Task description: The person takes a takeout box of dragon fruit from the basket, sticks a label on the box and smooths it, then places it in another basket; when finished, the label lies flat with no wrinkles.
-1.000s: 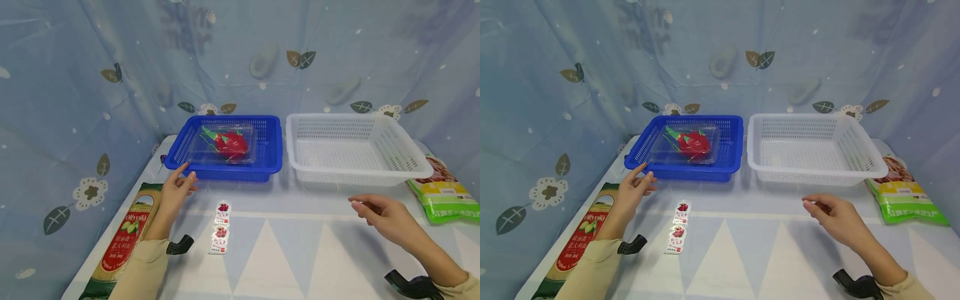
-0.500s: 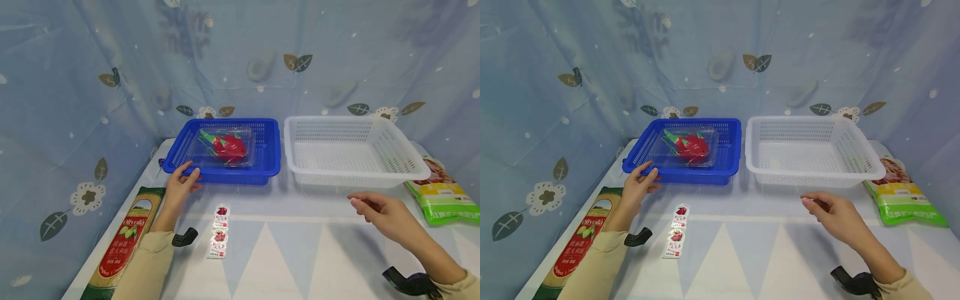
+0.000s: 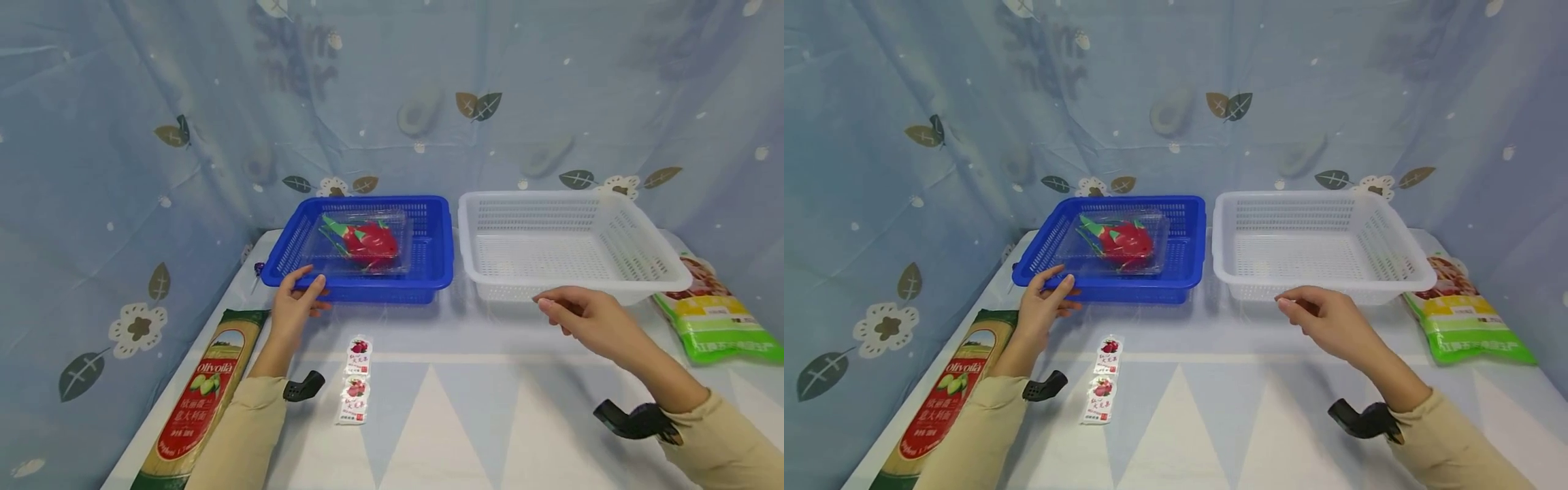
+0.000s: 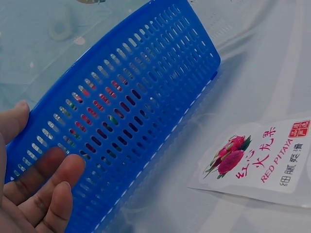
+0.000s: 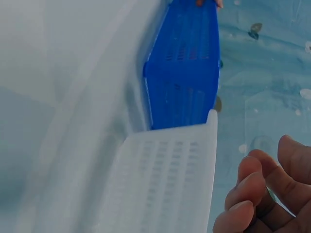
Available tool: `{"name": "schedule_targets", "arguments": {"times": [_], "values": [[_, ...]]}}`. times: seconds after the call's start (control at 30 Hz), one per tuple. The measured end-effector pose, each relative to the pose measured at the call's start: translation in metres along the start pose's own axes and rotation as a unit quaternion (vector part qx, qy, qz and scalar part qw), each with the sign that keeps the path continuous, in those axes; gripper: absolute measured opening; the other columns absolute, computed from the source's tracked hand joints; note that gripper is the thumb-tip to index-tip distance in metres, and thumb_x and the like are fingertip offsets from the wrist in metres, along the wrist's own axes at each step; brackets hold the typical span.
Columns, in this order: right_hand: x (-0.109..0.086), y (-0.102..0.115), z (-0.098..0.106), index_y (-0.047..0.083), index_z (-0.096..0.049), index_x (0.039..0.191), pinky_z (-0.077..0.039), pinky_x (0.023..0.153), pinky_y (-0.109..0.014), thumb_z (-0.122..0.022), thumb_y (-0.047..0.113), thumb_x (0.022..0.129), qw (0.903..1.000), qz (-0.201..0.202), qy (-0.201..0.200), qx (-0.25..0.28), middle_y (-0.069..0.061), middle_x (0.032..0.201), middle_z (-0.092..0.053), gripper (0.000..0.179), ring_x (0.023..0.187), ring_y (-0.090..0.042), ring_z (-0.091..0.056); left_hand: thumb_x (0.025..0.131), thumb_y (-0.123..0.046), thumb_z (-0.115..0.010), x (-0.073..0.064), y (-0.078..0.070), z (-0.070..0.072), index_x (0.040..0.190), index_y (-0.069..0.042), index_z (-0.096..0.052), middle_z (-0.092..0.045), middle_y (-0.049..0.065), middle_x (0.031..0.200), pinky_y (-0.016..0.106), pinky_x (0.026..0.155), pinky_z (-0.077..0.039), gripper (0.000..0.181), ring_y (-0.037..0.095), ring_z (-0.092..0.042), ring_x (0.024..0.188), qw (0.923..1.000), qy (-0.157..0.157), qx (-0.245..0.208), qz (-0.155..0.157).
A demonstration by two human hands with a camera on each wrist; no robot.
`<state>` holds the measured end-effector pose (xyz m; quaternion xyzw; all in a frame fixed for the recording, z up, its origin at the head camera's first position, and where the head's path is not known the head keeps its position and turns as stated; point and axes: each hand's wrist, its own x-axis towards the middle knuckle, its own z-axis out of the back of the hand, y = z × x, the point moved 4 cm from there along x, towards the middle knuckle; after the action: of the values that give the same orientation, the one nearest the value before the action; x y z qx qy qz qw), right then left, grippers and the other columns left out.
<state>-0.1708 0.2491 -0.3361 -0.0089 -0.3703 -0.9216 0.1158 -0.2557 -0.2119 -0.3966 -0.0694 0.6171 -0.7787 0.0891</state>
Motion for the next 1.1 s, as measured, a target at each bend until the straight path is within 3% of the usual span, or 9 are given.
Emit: {"name": "schedule_targets", "arguments": {"times": [0.2, 0.33, 0.6, 0.73, 0.83, 0.97, 1.03, 1.1], "values": [[0.05, 0.029, -0.017, 0.012, -0.068, 0.117, -0.052, 0.063, -0.027, -0.059, 0.041, 0.098, 0.9981, -0.019, 0.054, 0.025, -0.006, 0.087, -0.063, 0.036, 0.073, -0.017, -0.058, 0.091, -0.051, -0.064, 0.004, 0.001, -0.003, 0.142, -0.025, -0.047, -0.074, 0.01, 0.105, 0.024, 0.063, -0.054, 0.06, 0.009, -0.07, 0.064, 1.0, -0.001, -0.005, -0.005], [0.088, 0.054, -0.034, 0.01, -0.068, 0.118, -0.05, 0.065, -0.029, -0.058, 0.037, 0.099, 0.9962, -0.003, 0.084, 0.024, -0.008, 0.089, -0.065, 0.034, 0.075, -0.019, -0.058, 0.092, -0.05, -0.064, 0.003, 0.001, -0.003, 0.143, -0.026, -0.046, -0.075, 0.007, 0.103, 0.024, 0.064, -0.054, 0.059, 0.01, -0.072, 0.066, 1.0, 0.004, -0.003, 0.002], [0.158, 0.111, -0.082, 0.012, -0.063, 0.129, -0.051, 0.068, -0.03, -0.057, 0.036, 0.1, 0.9892, 0.016, 0.137, 0.05, -0.011, 0.102, -0.064, 0.038, 0.08, -0.022, -0.06, 0.092, -0.052, -0.062, -0.002, -0.005, 0.017, 0.145, -0.027, -0.042, -0.074, 0.001, 0.1, 0.022, 0.066, -0.055, 0.063, 0.006, -0.071, 0.068, 0.9996, -0.01, 0.022, 0.013], [0.187, 0.128, -0.098, 0.014, -0.062, 0.131, -0.053, 0.084, -0.038, -0.058, 0.035, 0.099, 0.9877, 0.009, 0.145, 0.058, -0.011, 0.123, -0.062, 0.038, 0.103, -0.025, -0.061, 0.091, -0.051, -0.063, -0.002, -0.003, 0.018, 0.145, -0.027, -0.043, -0.073, -0.009, 0.091, 0.022, 0.065, -0.055, 0.063, 0.006, -0.071, 0.067, 0.9996, -0.015, 0.016, 0.019], [0.21, 0.135, -0.107, 0.015, -0.061, 0.133, -0.048, 0.102, -0.044, -0.06, 0.034, 0.098, 0.9892, -0.003, 0.135, 0.058, -0.009, 0.141, -0.054, 0.04, 0.126, -0.026, -0.052, 0.091, -0.05, -0.065, 0.001, 0.0, 0.013, 0.143, -0.025, -0.045, -0.072, -0.012, 0.086, 0.021, 0.063, -0.055, 0.061, 0.006, -0.071, 0.065, 0.9996, -0.023, 0.001, 0.015], [0.234, 0.132, -0.122, 0.017, -0.052, 0.142, -0.031, 0.118, -0.051, -0.062, 0.032, 0.097, 0.9842, -0.045, 0.155, 0.073, -0.01, 0.158, -0.036, 0.049, 0.149, -0.032, -0.025, 0.09, -0.048, -0.066, 0.002, 0.003, 0.006, 0.14, -0.024, -0.047, -0.073, -0.01, 0.084, 0.022, 0.061, -0.054, 0.058, 0.006, -0.071, 0.063, 0.9994, -0.03, -0.015, 0.009], [0.239, 0.125, -0.13, 0.021, -0.045, 0.148, -0.024, 0.121, -0.054, -0.063, 0.03, 0.096, 0.9743, -0.084, 0.187, 0.093, -0.007, 0.164, -0.024, 0.056, 0.153, -0.033, -0.014, 0.091, -0.047, -0.066, 0.002, 0.004, 0.003, 0.139, -0.024, -0.048, -0.073, -0.012, 0.082, 0.023, 0.061, -0.055, 0.057, 0.006, -0.07, 0.062, 0.9994, -0.025, -0.02, 0.008], [0.241, 0.115, -0.135, 0.027, -0.037, 0.152, -0.025, 0.12, -0.056, -0.064, 0.03, 0.096, 0.9605, -0.124, 0.217, 0.123, -0.005, 0.166, -0.015, 0.063, 0.153, -0.034, -0.014, 0.091, -0.046, -0.067, 0.0, 0.005, 0.0, 0.139, -0.024, -0.049, -0.073, -0.012, 0.081, 0.023, 0.06, -0.055, 0.056, 0.007, -0.07, 0.062, 0.9994, -0.02, -0.026, 0.007]]}}
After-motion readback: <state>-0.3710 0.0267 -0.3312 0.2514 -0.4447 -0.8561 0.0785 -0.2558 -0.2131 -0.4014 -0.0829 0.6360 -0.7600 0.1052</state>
